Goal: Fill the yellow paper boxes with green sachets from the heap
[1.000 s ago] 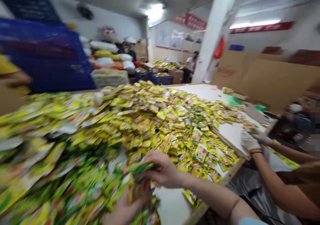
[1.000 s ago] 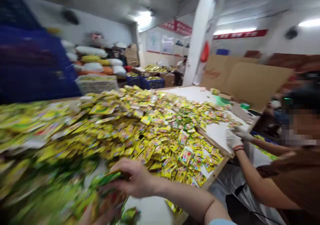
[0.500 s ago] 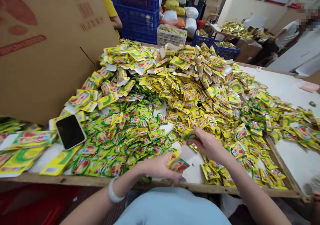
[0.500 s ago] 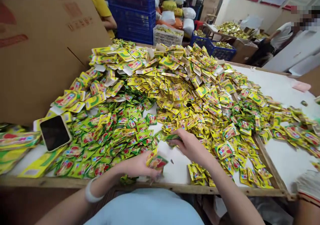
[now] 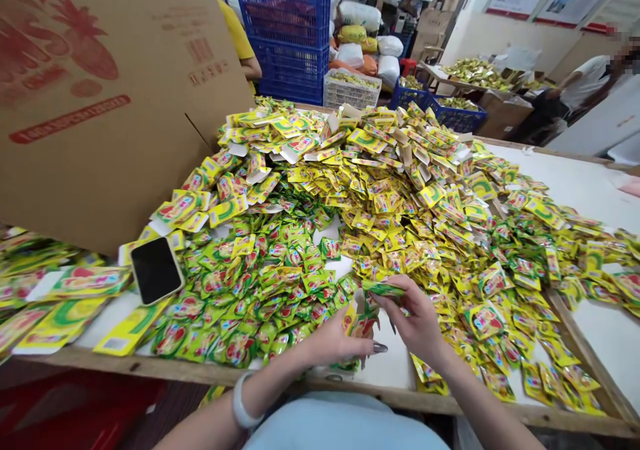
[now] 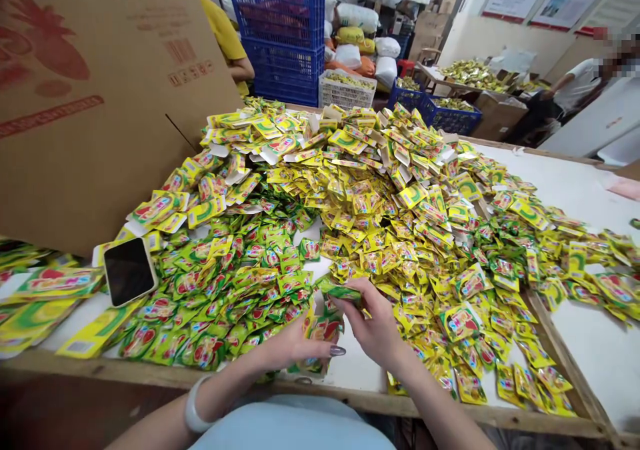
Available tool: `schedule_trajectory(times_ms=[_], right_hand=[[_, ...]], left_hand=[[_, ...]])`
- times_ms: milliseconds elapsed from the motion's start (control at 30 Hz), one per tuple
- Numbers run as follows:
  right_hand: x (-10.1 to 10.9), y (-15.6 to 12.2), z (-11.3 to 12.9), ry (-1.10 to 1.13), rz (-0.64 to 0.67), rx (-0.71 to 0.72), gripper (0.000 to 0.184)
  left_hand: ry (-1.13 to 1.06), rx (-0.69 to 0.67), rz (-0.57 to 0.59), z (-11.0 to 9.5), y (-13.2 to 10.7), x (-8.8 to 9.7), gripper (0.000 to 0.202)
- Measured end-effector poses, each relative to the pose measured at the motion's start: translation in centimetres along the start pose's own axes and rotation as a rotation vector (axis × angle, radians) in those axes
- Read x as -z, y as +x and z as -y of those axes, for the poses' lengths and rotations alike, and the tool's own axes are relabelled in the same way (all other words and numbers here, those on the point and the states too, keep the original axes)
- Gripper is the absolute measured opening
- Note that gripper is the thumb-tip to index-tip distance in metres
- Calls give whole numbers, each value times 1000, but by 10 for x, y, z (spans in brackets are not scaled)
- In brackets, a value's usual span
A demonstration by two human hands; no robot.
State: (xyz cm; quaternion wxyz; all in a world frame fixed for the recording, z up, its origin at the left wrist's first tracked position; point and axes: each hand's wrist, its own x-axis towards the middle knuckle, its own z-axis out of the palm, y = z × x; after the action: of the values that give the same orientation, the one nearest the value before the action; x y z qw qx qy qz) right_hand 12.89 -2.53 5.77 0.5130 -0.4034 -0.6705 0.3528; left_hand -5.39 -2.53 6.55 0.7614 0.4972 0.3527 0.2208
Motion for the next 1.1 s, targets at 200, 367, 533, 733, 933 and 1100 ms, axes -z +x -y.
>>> schedule_trajectory(times_ms=[200,367,533,733,933,1100], right_hand=[[-7,5,8,208,-41,-252,20],[1,8,11,-33,78,-44,7],[17,13,30,-287,493,-21,12],[24,8,36,-135,490,-116,13],[21,-31,16,-119,572,-178,23],[15,-42,20,-243,375,-107,26]], left_hand=[[-54,-58,7,10,-3,-3,55],[7,-82,3,14,-1,4,50],[95,-44,20,20,0,2,41],[135,-40,89,24,-1,6,42],[267,-40,124,30,-7,8,55],[320,-83,93,37,0,3,87]])
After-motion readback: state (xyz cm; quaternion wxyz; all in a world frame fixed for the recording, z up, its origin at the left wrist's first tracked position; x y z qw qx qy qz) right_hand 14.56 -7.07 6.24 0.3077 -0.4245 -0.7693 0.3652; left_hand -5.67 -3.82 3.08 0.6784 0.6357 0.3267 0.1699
